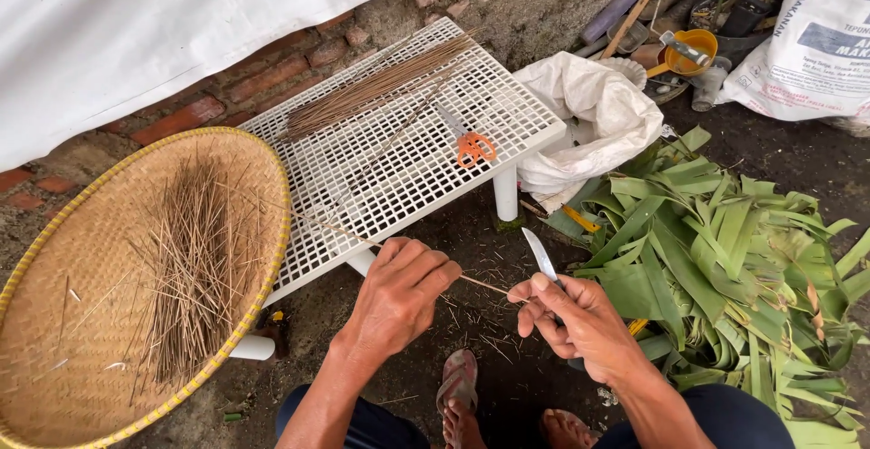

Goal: Stripping and cleaning thin wooden sticks using a small knife in an outdoor processing area.

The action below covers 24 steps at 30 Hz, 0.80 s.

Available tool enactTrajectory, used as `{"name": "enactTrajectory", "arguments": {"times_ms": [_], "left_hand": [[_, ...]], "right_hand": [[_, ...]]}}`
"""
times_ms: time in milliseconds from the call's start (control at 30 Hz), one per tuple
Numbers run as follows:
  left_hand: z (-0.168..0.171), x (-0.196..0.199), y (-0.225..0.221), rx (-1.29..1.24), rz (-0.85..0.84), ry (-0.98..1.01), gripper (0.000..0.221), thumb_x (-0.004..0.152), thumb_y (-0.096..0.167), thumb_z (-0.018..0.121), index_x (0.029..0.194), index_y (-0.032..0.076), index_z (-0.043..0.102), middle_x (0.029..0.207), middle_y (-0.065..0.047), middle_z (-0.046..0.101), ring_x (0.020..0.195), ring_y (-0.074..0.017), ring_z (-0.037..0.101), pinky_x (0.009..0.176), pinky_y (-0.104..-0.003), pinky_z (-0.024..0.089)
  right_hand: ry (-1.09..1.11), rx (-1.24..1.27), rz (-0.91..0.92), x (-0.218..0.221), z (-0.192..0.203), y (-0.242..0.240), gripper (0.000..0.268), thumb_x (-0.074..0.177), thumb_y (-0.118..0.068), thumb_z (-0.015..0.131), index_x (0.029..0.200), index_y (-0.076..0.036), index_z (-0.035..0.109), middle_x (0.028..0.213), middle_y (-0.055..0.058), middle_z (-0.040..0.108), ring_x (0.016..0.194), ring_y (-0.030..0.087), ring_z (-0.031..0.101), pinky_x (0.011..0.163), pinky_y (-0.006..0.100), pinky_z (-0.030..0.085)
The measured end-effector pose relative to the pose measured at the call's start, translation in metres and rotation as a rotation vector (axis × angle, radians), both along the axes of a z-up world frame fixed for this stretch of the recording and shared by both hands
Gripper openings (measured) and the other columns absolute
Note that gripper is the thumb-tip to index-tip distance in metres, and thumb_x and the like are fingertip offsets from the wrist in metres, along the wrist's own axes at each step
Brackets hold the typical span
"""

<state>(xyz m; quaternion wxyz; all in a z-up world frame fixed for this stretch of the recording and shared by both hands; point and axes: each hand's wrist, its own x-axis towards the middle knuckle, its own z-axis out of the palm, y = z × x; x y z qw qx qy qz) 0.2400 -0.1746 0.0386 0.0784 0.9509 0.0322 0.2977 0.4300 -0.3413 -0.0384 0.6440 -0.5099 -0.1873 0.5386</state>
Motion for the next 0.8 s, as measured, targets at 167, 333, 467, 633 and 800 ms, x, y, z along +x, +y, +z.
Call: {"name": "enactTrajectory", "arguments": {"times_ms": [167, 333, 467, 633, 800], "left_hand": [[-0.004, -0.004, 0.004, -0.015, 0.053, -0.021, 0.018, 0.081, -0.005, 0.066, 0.096, 0.004, 0.072, 0.094, -0.004, 0.068, 0.081, -0.0197, 0.054, 0.081, -0.037, 0.043], [-0.016, -0.006, 0.006, -0.019, 0.069, 0.014, 0.017, 0.085, -0.003, 0.067, 0.099, 0.006, 0.071, 0.097, -0.003, 0.067, 0.080, -0.0202, 0.051, 0.078, -0.038, 0.041], [-0.006, -0.001, -0.001, -0.119, 0.026, 0.012, 0.006, 0.087, 0.003, 0.071, 0.091, 0.007, 0.071, 0.098, -0.003, 0.070, 0.080, -0.0181, 0.054, 0.080, -0.035, 0.041], [-0.018, 0.013, -0.013, -0.159, -0.061, 0.005, 0.008, 0.087, 0.005, 0.073, 0.095, 0.008, 0.072, 0.097, -0.003, 0.070, 0.078, -0.0168, 0.054, 0.080, -0.034, 0.041], [-0.020, 0.018, -0.014, -0.246, -0.120, -0.010, 0.005, 0.089, 0.004, 0.070, 0.091, 0.008, 0.071, 0.090, -0.002, 0.068, 0.073, -0.0174, 0.047, 0.075, -0.034, 0.037]], "right_hand": [[-0.002, 0.121, 0.016, 0.002, -0.009, 0.000, 0.035, 0.097, -0.018, 0.062, 0.104, 0.015, 0.073, 0.069, 0.027, 0.070, 0.037, 0.009, 0.029, 0.030, 0.025, 0.015], [-0.101, 0.130, -0.013, -0.001, -0.007, 0.001, 0.021, 0.092, -0.007, 0.068, 0.099, 0.012, 0.076, 0.066, 0.025, 0.071, 0.037, 0.009, 0.033, 0.029, 0.024, 0.022], [-0.126, 0.082, -0.025, -0.003, -0.005, 0.003, 0.022, 0.092, -0.007, 0.069, 0.096, 0.014, 0.075, 0.065, 0.025, 0.071, 0.036, 0.009, 0.033, 0.029, 0.025, 0.021], [-0.145, 0.087, -0.009, -0.008, -0.004, 0.005, 0.020, 0.091, -0.005, 0.069, 0.096, 0.013, 0.076, 0.065, 0.023, 0.071, 0.037, 0.008, 0.033, 0.030, 0.024, 0.022], [-0.169, 0.124, 0.020, -0.010, -0.001, 0.002, 0.021, 0.092, -0.006, 0.069, 0.097, 0.012, 0.077, 0.066, 0.022, 0.072, 0.038, 0.008, 0.034, 0.032, 0.024, 0.024]]}}
